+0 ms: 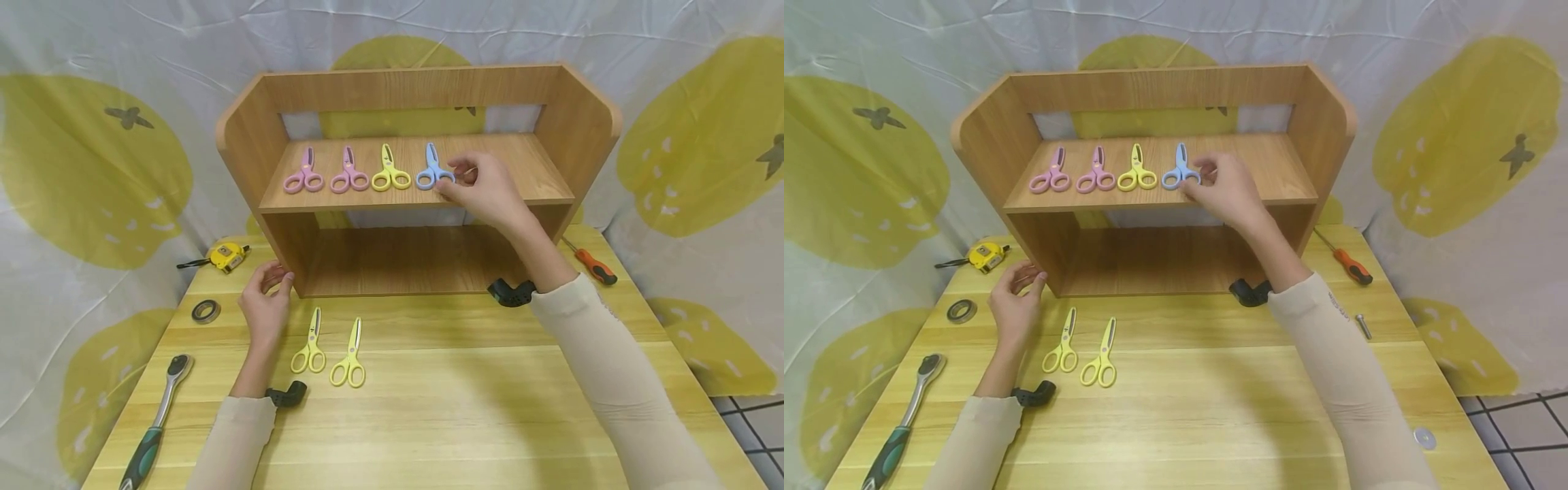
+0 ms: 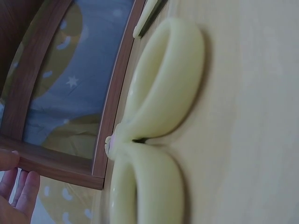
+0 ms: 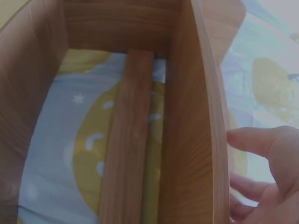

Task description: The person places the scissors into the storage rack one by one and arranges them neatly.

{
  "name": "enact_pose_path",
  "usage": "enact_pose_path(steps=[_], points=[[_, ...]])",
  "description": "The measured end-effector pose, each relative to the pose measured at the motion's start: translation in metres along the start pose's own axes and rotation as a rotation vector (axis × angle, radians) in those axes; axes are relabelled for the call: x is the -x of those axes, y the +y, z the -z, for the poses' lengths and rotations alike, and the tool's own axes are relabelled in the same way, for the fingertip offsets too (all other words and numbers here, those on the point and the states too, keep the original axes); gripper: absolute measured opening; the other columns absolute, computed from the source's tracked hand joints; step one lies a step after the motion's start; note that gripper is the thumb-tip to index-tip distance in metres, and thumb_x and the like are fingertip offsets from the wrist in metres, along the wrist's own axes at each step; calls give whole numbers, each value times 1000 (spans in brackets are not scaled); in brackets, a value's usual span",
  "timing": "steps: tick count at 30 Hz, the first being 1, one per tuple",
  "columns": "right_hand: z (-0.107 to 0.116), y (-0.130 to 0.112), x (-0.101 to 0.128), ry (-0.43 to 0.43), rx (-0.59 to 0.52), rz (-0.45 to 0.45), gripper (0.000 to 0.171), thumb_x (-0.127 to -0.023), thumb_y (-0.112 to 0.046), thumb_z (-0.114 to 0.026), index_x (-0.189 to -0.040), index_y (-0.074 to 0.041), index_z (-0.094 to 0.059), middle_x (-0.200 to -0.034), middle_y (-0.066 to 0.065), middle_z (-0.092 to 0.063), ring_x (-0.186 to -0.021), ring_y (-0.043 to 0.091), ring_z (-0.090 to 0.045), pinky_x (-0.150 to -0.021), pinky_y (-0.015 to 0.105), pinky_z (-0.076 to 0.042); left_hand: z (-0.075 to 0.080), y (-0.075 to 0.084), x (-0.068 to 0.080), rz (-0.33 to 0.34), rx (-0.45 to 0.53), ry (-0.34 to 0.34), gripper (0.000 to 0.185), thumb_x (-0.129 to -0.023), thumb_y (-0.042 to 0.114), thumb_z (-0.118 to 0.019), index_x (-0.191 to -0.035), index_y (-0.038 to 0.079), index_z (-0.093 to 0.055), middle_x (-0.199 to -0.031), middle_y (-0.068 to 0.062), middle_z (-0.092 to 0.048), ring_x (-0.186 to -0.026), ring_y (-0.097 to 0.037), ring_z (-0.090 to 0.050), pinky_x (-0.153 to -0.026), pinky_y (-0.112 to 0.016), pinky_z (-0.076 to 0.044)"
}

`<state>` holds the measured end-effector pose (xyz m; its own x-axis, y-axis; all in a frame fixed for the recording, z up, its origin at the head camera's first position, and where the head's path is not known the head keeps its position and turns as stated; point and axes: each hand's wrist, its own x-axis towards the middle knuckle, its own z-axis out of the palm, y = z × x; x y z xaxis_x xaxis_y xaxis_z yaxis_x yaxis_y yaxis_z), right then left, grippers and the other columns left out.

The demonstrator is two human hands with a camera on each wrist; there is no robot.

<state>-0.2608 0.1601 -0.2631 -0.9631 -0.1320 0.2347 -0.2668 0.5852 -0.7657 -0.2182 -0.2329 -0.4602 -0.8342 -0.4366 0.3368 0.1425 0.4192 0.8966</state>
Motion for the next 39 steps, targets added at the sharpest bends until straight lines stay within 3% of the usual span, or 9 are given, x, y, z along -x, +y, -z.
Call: enact_pose_path(steps=[7, 13, 20, 27, 32, 39], points=[[-4, 9, 30, 103, -90, 121, 44, -93, -28, -78, -130, -8, -67, -115, 11, -65, -104, 20, -63, -100, 40, -51, -1, -3, -1, 7, 14, -1, 27, -94, 14, -76, -121, 13, -72, -111, -9, -76, -98, -8, -71, -78, -11, -56], [-12, 14, 65, 139, -65, 199, 39, -92, -25, -79, -128, -13, -69, -115, 6, -70, -103, 18, -63, -87, 34, -45, -1, -3, -1, 10, -3, -1, 27, -94, 14, -76, -121, 13, -72, -111, -9, -76, -97, -7, -71, -76, -9, -55], [-43, 23, 98, 39, -98, 216, 38, -90, -24, -82, -125, -15, -68, -113, 1, -69, -102, 16, -62, -84, 34, -48, -1, -2, 0, 2, -1, -2, 27, -94, 14, -76, -120, 14, -72, -110, -8, -76, -96, -5, -71, -76, -8, -54], [-97, 33, 120, -80, -161, 169, 37, -91, -24, -81, -125, -18, -67, -113, -1, -69, -103, 21, -64, -85, 37, -51, -1, -3, -2, 6, -5, 2, 27, -94, 15, -76, -121, 14, -72, -112, -7, -76, -97, -5, -70, -77, -9, -55], [-136, 39, 136, -161, -172, 106, 41, -90, -27, -81, -127, -16, -67, -113, -4, -68, -103, 18, -63, -87, 38, -53, -2, -2, -2, -4, -4, 0, 27, -94, 14, -76, -121, 14, -73, -112, -8, -76, -96, -5, -71, -77, -9, -55], [-180, 49, 153, -260, -203, 68, 49, -86, -27, -85, -129, -11, -66, -116, 5, -70, -105, 22, -64, -89, 50, -56, -2, -4, -2, -7, 3, 6, 27, -94, 13, -76, -120, 14, -73, -111, -9, -76, -94, -3, -70, -76, -9, -55]])
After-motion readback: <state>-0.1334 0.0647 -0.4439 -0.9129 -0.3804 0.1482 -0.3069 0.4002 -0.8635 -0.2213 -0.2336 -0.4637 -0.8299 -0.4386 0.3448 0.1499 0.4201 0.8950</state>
